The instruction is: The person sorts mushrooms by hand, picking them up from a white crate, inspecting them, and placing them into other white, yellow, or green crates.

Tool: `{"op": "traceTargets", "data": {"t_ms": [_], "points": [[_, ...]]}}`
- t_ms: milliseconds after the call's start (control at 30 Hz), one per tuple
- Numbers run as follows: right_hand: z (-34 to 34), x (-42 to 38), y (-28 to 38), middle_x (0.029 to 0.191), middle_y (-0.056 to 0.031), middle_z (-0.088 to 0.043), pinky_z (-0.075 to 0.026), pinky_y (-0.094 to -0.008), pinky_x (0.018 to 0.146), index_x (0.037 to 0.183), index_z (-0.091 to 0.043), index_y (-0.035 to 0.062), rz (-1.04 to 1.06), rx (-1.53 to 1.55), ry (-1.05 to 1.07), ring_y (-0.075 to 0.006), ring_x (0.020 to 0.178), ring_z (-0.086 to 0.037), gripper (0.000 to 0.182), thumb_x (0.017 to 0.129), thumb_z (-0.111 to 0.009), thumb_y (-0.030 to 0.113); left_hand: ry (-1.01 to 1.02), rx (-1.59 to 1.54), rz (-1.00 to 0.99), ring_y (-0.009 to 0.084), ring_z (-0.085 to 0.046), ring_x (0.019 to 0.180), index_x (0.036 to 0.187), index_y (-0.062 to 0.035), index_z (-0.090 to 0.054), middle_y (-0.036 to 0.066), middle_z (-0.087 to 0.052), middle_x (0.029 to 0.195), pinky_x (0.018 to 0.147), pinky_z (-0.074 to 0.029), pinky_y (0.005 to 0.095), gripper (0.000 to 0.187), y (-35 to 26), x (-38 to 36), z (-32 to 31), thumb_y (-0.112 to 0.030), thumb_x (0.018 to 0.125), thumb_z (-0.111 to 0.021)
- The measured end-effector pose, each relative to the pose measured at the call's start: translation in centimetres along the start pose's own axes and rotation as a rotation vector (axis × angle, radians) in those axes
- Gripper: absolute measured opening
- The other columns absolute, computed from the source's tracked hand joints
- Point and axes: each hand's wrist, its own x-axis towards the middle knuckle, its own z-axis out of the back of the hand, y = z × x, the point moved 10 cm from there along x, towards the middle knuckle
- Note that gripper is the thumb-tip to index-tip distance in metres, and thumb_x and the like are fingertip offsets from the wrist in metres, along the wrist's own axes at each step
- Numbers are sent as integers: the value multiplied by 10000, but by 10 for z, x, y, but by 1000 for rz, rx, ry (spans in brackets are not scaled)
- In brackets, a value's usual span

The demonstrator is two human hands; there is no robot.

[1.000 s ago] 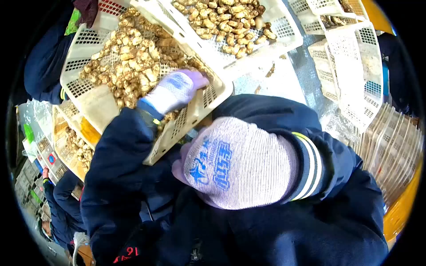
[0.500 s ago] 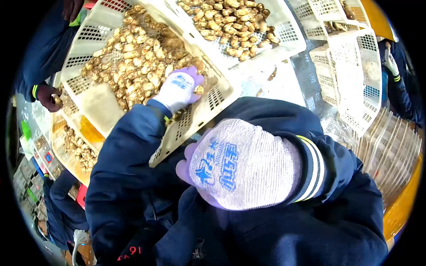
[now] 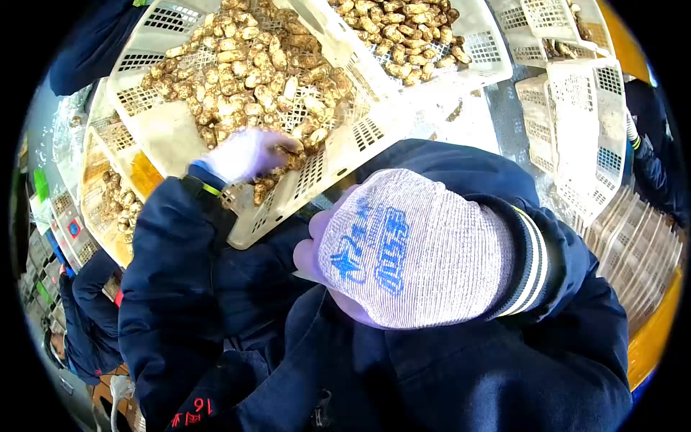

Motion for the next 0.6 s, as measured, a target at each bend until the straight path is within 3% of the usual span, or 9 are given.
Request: {"op": "traceTargets", "data": {"t_ms": [33,100,167,233,300,367,500,567,600], "points": [[-1,0,-1,615,-13,-481,-401,-309,467,746,-513,110,-8,11,2,-212,524,-532,108,787,-602,156,134,160,4,308,-652,907,1206,-174,-614,174,-663,1029,813,-507,394,388,-17,-8,-18,-201,819,-636],[-2,0,-3,617,-13,-484,-402,-307,472,743,-512,113,-18,19,2,-211,526,-532,111,787,-602,159,78,313,-26,298,-654,894,1269,-219,-569,167,-664,1033,806,-505,398,450,-3,6,-28,-174,825,-618],[-2,-1,-5,618,-12,-487,-402,-305,477,740,-510,115,-29,27,0,-210,528,-533,113,788,-602,162,-111,497,92,277,-661,861,1337,-197,-500,169,-666,1029,780,-511,383,523,14,4,11,-113,829,-591],[0,-2,-7,620,-11,-490,-403,-304,482,737,-509,117,-39,28,-6,-209,530,-534,116,788,-602,165,-343,108,325,272,-665,832,1354,-143,-468,180,-662,1033,768,-517,373,536,54,-8,64,-77,833,-579],[1,-3,-7,621,-11,-492,-404,-302,487,734,-507,120,-35,34,-9,-208,532,-534,119,788,-602,168,-618,190,413,341,-644,846,1316,-114,-489,157,-657,1018,731,-510,419,456,41,-42,117,-134,863,-539],[3,-4,-8,622,-10,-495,-404,-300,492,731,-506,122,-40,40,-8,-207,534,-535,122,789,-602,170,-957,465,-10,328,-647,905,1318,-109,-494,170,-635,1126,799,-520,400,465,-10,-38,121,-152,864,-584],[1,-6,-17,625,-9,-501,-406,-297,502,724,-503,126,-80,83,-2,-205,538,-536,129,790,-602,176,-294,487,-29,350,-622,969,1198,-79,-548,171,-621,1129,819,-505,423,386,-62,48,38,-230,845,-585],[3,-7,-22,627,-8,-504,-407,-295,507,721,-502,129,-99,112,-5,-204,540,-537,132,790,-602,179,-496,542,-246,349,-624,946,1125,-59,-558,164,-605,1125,792,-500,431,348,-54,66,13,-242,829,-576],[3,-7,-25,627,-8,-505,-407,-294,509,720,-501,130,-118,136,-1,-203,541,-537,133,790,-602,180,-463,556,-169,345,-624,920,1105,-46,-555,160,-590,1116,778,-491,444,342,-57,70,9,-224,815,-582]]}}
